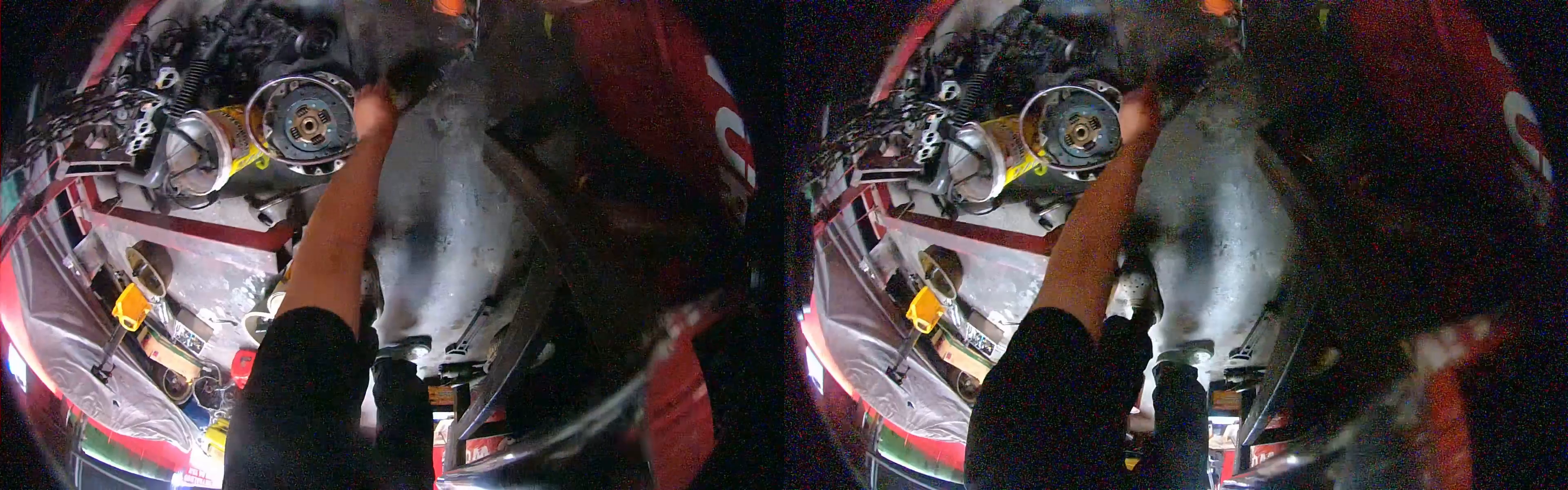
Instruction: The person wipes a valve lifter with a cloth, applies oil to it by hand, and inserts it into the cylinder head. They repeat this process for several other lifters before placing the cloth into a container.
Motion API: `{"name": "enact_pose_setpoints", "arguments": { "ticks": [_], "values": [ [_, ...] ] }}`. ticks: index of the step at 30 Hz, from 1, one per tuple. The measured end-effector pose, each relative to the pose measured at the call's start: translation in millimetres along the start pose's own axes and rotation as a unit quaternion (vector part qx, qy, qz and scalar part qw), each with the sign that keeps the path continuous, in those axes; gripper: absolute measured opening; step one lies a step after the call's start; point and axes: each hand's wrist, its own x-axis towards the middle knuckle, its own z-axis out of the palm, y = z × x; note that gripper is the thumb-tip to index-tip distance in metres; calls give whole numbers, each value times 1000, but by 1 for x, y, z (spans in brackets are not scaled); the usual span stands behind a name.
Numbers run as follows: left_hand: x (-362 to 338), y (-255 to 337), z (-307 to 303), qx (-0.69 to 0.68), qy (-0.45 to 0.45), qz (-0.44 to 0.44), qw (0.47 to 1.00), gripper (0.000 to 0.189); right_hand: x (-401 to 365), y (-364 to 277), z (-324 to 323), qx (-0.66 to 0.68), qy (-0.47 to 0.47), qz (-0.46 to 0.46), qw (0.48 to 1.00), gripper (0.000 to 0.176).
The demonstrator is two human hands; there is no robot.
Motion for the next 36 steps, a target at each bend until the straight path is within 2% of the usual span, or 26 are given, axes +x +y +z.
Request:
{"name": "enact_pose_setpoints", "arguments": {
  "ticks": [1, 3, 4, 5, 6, 8, 9, 10, 12, 13, 15, 16, 17, 18, 20, 22, 24, 27, 30, 32, 34, 36],
  "values": [
    [-16, -3, -14, -41, 41, -21, 998, 19, -5, 1, -10, 4, 4, -1, 1000, 23],
    [-54, -16, -34, -197, 112, -132, 965, 17, -9, -4, -24, 17, 13, -5, 1000, 23],
    [-78, 10, -93, -167, 98, -160, 968, 19, -12, -6, -34, 24, 16, -8, 1000, 23],
    [-98, 34, -135, -200, 85, -225, 950, 18, -15, -9, -43, 32, 19, -14, 999, 23],
    [-120, 24, -149, -141, 90, -167, 972, 18, -17, -12, -54, 40, 22, -20, 999, 23],
    [-156, 46, -182, -267, 48, -262, 926, 18, -19, -20, -76, 57, 35, -45, 997, 22],
    [-172, 39, -184, -332, 35, -243, 911, 20, -18, -25, -90, 67, 41, -58, 995, 22],
    [-187, 39, -181, -343, 2, -262, 902, 19, -15, -32, -104, 79, 37, -78, 993, 22],
    [-182, 64, -208, -358, -59, -293, 885, 19, -2, -43, -119, 94, 6, -119, 988, 22],
    [-176, 82, -228, -368, -85, -273, 885, 19, 5, -45, -126, 72, -47, -134, 987, 21],
    [-138, 122, -247, -388, -137, -228, 883, 19, -10, -30, -112, 137, -3, -122, 983, 23],
    [-114, 124, -224, -334, -116, -160, 921, 22, -13, -25, -108, 169, 12, -114, 979, 23],
    [-90, 123, -195, -275, -101, -97, 951, 26, -13, -26, -114, 85, -17, -114, 990, 23],
    [-59, 156, -228, -126, -151, -19, 980, 32, -8, -31, -112, 76, 8, -125, 989, 24],
    [-17, 171, -195, -98, -153, 31, 983, 27, -10, -34, -108, 60, 18, -141, 988, 24],
    [14, 193, -170, -117, -204, -40, 971, 23, 3, -46, -107, 44, 24, -129, 990, 24],
    [40, 217, -132, -59, -261, -9, 963, 24, 31, -56, -92, 36, 24, -116, 992, 25],
    [59, 235, -58, -68, -340, 10, 938, 24, 72, -71, -73, 18, 6, -84, 996, 25],
    [72, 228, 32, -24, -268, 91, 959, 24, 103, -85, -58, 5, -12, -53, 999, 25],
    [100, 235, 12, -17, -349, 63, 935, 23, 121, -92, -46, -5, -20, -33, 999, 26],
    [113, 247, -3, 4, -298, 44, 953, 26, 134, -96, -35, -14, -22, -21, 999, 26],
    [127, 251, 15, -10, -233, 101, 967, 26, 144, -100, -28, -16, -27, -4, 1000, 26]
  ]
}}
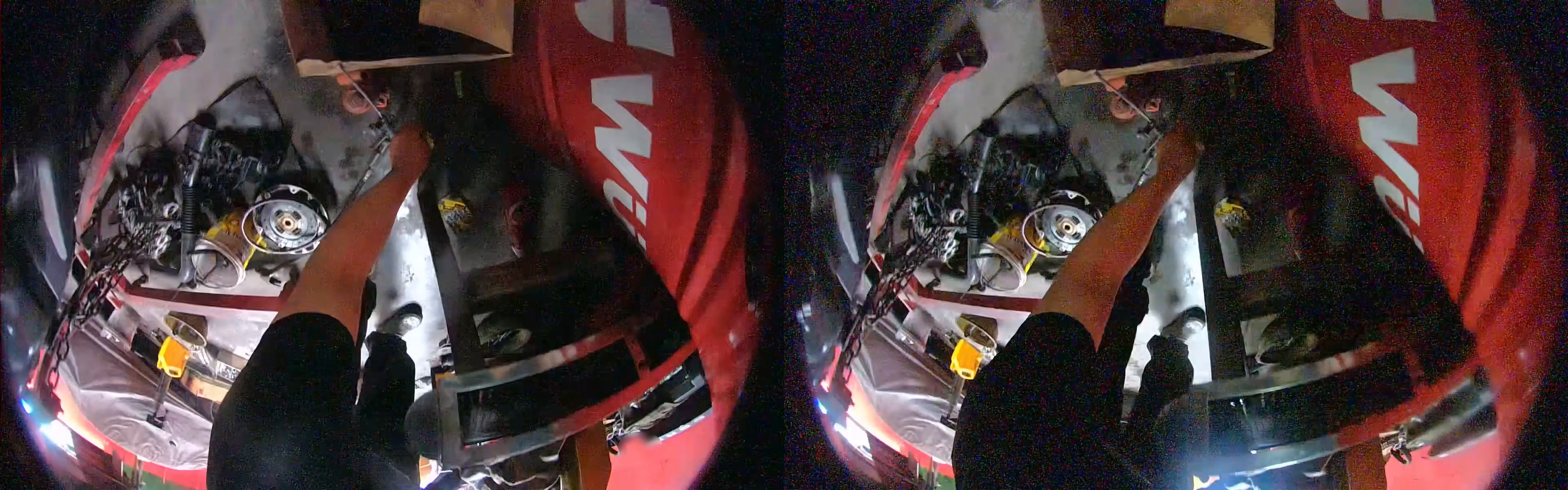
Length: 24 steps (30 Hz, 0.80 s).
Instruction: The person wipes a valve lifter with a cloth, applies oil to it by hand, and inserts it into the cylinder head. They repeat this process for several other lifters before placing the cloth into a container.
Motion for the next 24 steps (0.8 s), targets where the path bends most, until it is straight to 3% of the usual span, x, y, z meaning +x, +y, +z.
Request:
{"name": "enact_pose_setpoints", "arguments": {
  "ticks": [5, 8, 10, 11, 13, 15, 17, 19, 21, 22, 24],
  "values": [
    [101, 1, 51, 70, 59, 162, 983, 31, 18, -6, 15, -4, -9, 26, 1000, 27],
    [128, 59, 12, 36, 25, 71, 996, 39, 24, -7, 21, -7, -15, 36, 999, 27],
    [135, 68, 28, 36, 74, 29, 996, 42, 26, -7, 26, -6, -15, 39, 999, 27],
    [142, 67, 48, 43, 148, 29, 988, 41, 27, -7, 27, -6, -14, 42, 999, 27],
    [145, 74, 66, 4, 148, -2, 989, 40, 28, -8, 29, -10, -9, 50, 999, 28],
    [149, 72, 61, -82, 5, -76, 994, 38, 28, -10, 29, -10, -9, 53, 999, 28],
    [139, 63, 43, -46, -87, -53, 994, 36, 29, -9, 29, -9, -9, 52, 999, 28],
    [124, 43, 40, -21, -88, -4, 996, 34, 24, -10, 28, -5, -9, 47, 999, 28],
    [94, 15, 47, -11, -3, 69, 998, 34, 19, -12, 26, 0, -6, 37, 999, 29],
    [68, 4, 38, -88, 50, 66, 993, 31, 17, -12, 25, 0, -6, 32, 999, 29],
    [-3, -14, 4, -144, 54, 31, 988, 27, 11, -12, 22, 8, -3, 18, 1000, 29]
  ]
}}
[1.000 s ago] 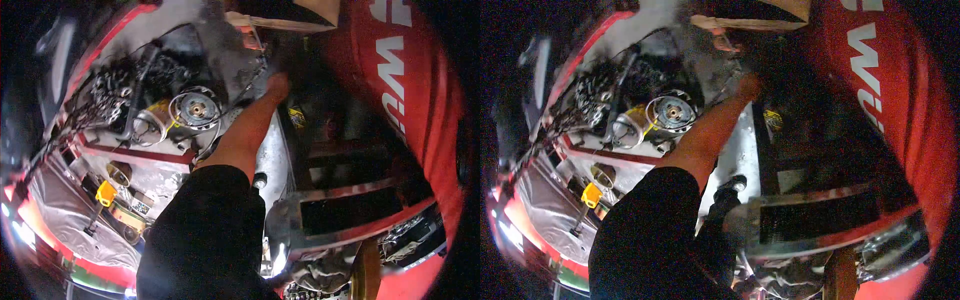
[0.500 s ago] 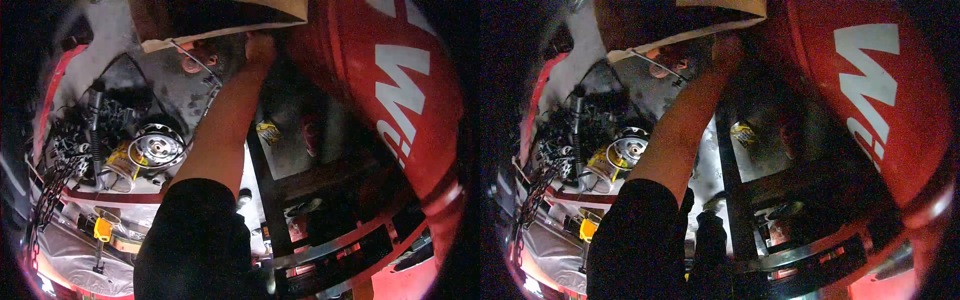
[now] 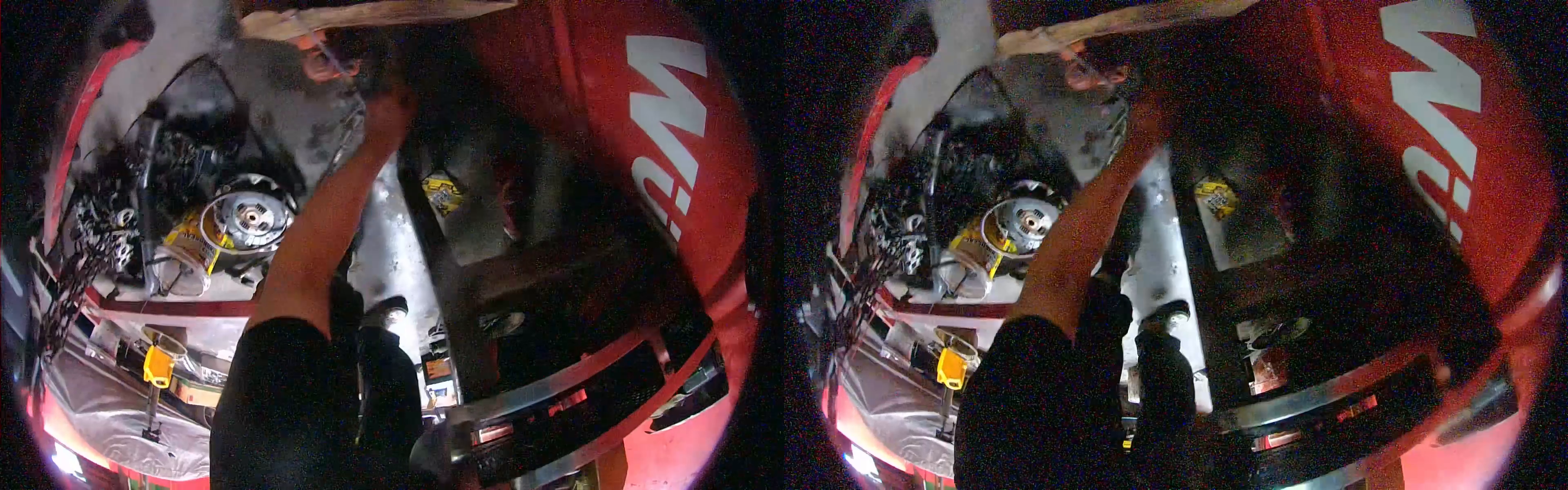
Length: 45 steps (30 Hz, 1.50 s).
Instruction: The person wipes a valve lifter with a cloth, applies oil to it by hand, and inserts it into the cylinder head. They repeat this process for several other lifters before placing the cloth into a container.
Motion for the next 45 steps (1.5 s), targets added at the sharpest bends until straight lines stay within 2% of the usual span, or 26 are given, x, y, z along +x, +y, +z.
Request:
{"name": "enact_pose_setpoints", "arguments": {
  "ticks": [1, 2, 4, 6, 7, 9, 10, 12, 15, 16, 18, 20, 23, 24, 26, 29, 31, 32, 35, 36, 37, 39, 40, 41, 42, 45],
  "values": [
    [-32, -15, -7, 22, -45, -45, 998, 25, -3, 2, 0, 2, -1, -8, 1000, 29],
    [-72, -47, -4, -32, 22, 35, 999, 22, -6, 1, -3, 8, -5, -20, 1000, 29],
    [-163, -77, -28, -76, 39, 4, 996, 20, -12, -2, -8, 14, -9, -41, 999, 29],
    [-232, -75, -78, -54, -36, -198, 978, 19, -19, -2, -6, 27, -6, -69, 997, 30],
    [-273, -128, -38, -313, -2, -268, 911, 21, -23, -1, -5, 35, -3, -85, 996, 30],
    [-337, -215, -11, -251, 64, -336, 905, 29, -31, -1, -2, 64, 5, -113, 992, 30],
    [-350, -174, -83, 6, 44, -377, 925, 32, -34, -2, -2, 77, 2, -117, 990, 30],
    [-432, -260, -53, 83, 39, -297, 951, 30, -35, -8, -9, 95, -6, -135, 986, 31],
    [-452, -292, -74, 44, 111, -329, 937, 25, -38, -17, -11, 116, 6, -169, 979, 31],
    [-458, -283, -87, 20, 140, -392, 909, 24, -36, -22, -11, 114, 6, -176, 978, 31],
    [-451, -291, -99, 58, 278, -391, 876, 25, -25, -38, -3, 121, 16, -210, 970, 31],
    [-423, -292, -127, -35, 313, -478, 820, 34, -32, -41, 12, 124, 24, -223, 967, 32],
    [-399, -334, -130, -141, 394, -327, 847, 44, -39, -37, 34, 108, 5, -232, 967, 32],
    [-388, -353, -124, -24, 364, -368, 855, 31, -50, -27, 40, 96, -3, -216, 972, 32],
    [-376, -374, -120, 39, 295, -396, 869, 21, -66, -15, 41, 88, -13, -212, 973, 32],
    [-381, -377, -90, 28, 340, -420, 841, 26, -78, -7, 39, 69, -26, -196, 978, 33],
    [-402, -328, -87, -68, 366, -432, 822, 28, -88, -2, 32, 69, -24, -192, 979, 33],
    [-420, -307, -84, 31, 362, -380, 851, 30, -94, 1, 25, 71, -21, -191, 979, 33],
    [-487, -185, -143, -191, 360, -410, 816, 16, -114, 14, -3, 83, -7, -179, 980, 34],
    [-525, -191, -131, -136, 369, -387, 834, 17, -121, 20, -15, 83, -2, -171, 982, 34],
    [-553, -146, -175, -396, 373, -383, 747, 21, -127, 25, -27, 88, 2, -164, 983, 34],
    [-627, -144, -182, -252, 345, -498, 755, 24, -140, 41, -52, 103, 23, -119, 987, 34],
    [-656, -113, -229, -236, 306, -526, 758, 23, -144, 49, -60, 110, 39, -91, 989, 35],
    [-688, -85, -263, -210, 328, -478, 787, 22, -144, 57, -67, 113, 52, -65, 990, 35],
    [-724, -97, -264, -314, 349, -506, 723, 22, -143, 62, -73, 114, 64, -60, 990, 35],
    [-821, -42, -333, -349, 451, -468, 676, 23, -140, 73, -85, -7, 52, -131, 990, 38]
  ]
}}
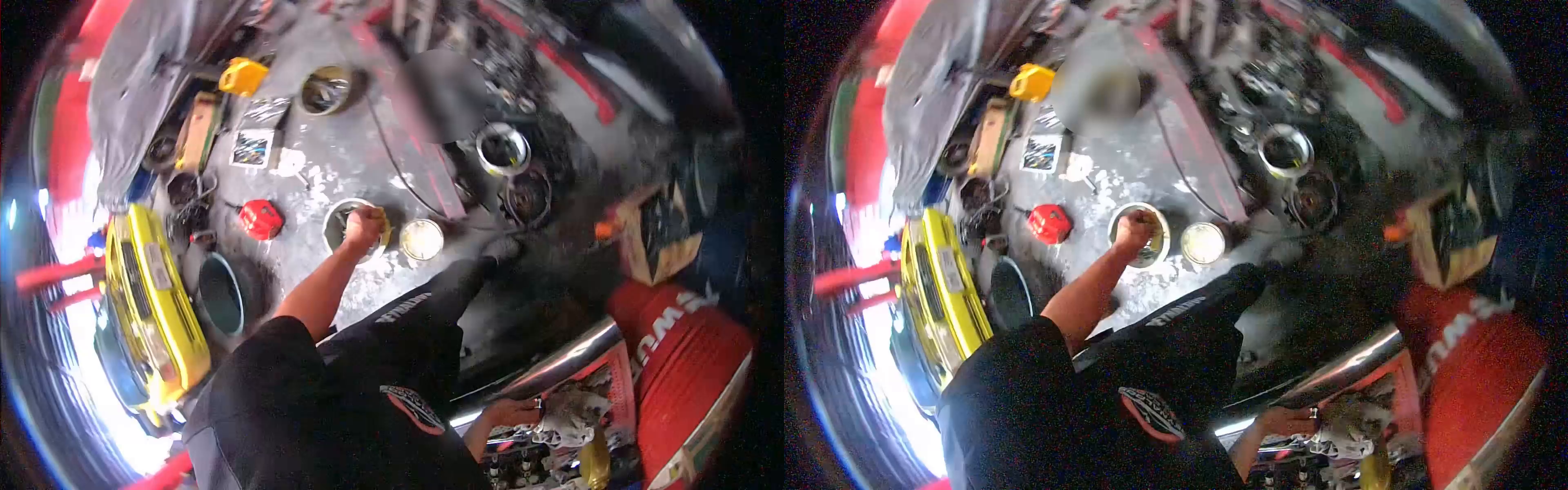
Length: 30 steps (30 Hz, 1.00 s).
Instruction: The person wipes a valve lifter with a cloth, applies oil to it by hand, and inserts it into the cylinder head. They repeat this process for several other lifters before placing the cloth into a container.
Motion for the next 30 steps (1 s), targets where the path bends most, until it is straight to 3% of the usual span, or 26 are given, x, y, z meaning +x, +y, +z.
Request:
{"name": "enact_pose_setpoints", "arguments": {
  "ticks": [1, 2, 3, 6, 7, 9, 11, 13, 16, 19, 20, 23, 24, 26, 27, 30],
  "values": [
    [-12, 8, -37, -47, 17, -10, 999, 27, -2, -2, -2, -34, -26, 2, 999, 37],
    [-6, -21, -68, -106, 12, 56, 993, 36, -2, 4, 3, -20, -31, 2, 999, 37],
    [-33, 10, -101, -120, 31, -4, 992, 44, 2, 17, 10, -15, -35, 5, 999, 37],
    [-64, 11, -184, -236, 78, -12, 969, 55, 11, 2, 6, 18, -39, 68, 997, 34],
    [-65, 1, -210, -213, 94, -19, 972, 51, 14, -5, 2, 26, -39, 99, 994, 33],
    [-84, 2, -257, -214, 125, 3, 969, 43, 16, -2, -4, -50, -26, -20, 998, 30],
    [-95, -5, -300, -326, 157, -18, 932, 32, 27, 1, -7, 17, -3, 8, 1000, 27],
    [-107, -11, -342, -417, 166, 5, 894, 25, 20, -44, -38, 73, 6, 87, 994, 25],
    [-117, -17, -400, -506, 148, 22, 850, 24, 18, -40, -51, 77, 42, 63, 994, 24],
    [-112, -33, -449, -526, 172, 35, 832, 24, 13, -74, -34, 105, 81, 49, 990, 23],
    [-107, -42, -464, -540, 184, 49, 820, 23, 10, -89, -29, 32, 52, 17, 998, 22],
    [-92, -62, -522, -579, 217, 33, 785, 22, 3, -110, 40, 130, -8, -78, 988, 21],
    [-81, -77, -541, -587, 210, 19, 781, 23, -33, -149, 31, -18, 23, -202, 979, 21],
    [-57, -96, -586, -598, 188, 5, 779, 24, -116, -257, 17, -26, 10, -216, 976, 24],
    [-41, -94, -611, -602, 174, 9, 779, 24, -156, -302, 18, 123, -29, -111, 986, 25],
    [12, -90, -672, -621, 170, 15, 765, 22, -258, -385, 2, 213, -153, -38, 964, 31]
  ]
}}
